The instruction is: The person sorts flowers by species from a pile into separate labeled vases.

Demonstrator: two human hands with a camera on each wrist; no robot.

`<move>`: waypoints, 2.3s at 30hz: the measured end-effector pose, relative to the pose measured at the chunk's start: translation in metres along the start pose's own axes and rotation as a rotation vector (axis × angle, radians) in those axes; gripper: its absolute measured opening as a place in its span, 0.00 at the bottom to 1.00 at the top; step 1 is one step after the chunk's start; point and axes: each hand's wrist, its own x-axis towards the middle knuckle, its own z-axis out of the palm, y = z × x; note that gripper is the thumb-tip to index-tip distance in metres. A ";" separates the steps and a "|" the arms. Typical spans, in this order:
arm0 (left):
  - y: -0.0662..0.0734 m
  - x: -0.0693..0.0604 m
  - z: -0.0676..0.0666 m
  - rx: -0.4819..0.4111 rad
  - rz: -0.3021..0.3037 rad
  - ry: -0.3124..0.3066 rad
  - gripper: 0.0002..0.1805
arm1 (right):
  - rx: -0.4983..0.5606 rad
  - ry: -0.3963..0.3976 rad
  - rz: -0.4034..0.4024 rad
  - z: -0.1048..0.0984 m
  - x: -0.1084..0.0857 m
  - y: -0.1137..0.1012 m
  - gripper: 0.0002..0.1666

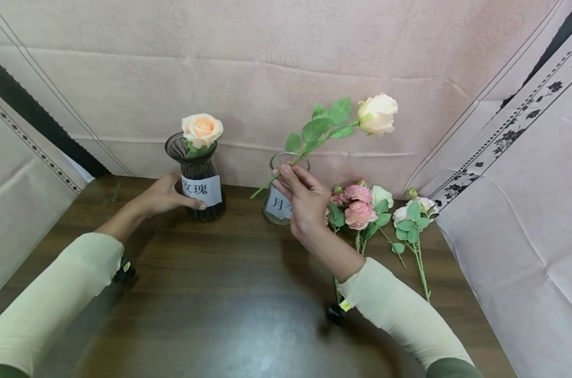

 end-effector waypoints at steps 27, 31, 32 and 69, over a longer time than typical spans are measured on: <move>0.000 -0.002 -0.001 -0.004 0.030 -0.004 0.43 | 0.031 -0.022 0.015 0.066 0.020 0.004 0.24; -0.001 -0.001 -0.001 -0.005 0.033 -0.003 0.43 | 0.056 0.004 0.025 0.077 0.023 0.005 0.23; -0.001 -0.001 -0.001 -0.006 0.035 -0.004 0.43 | 0.066 0.008 0.027 0.080 0.024 0.005 0.22; 0.001 -0.003 0.004 -0.053 0.058 -0.014 0.42 | -0.222 -0.101 0.011 0.113 0.008 0.086 0.14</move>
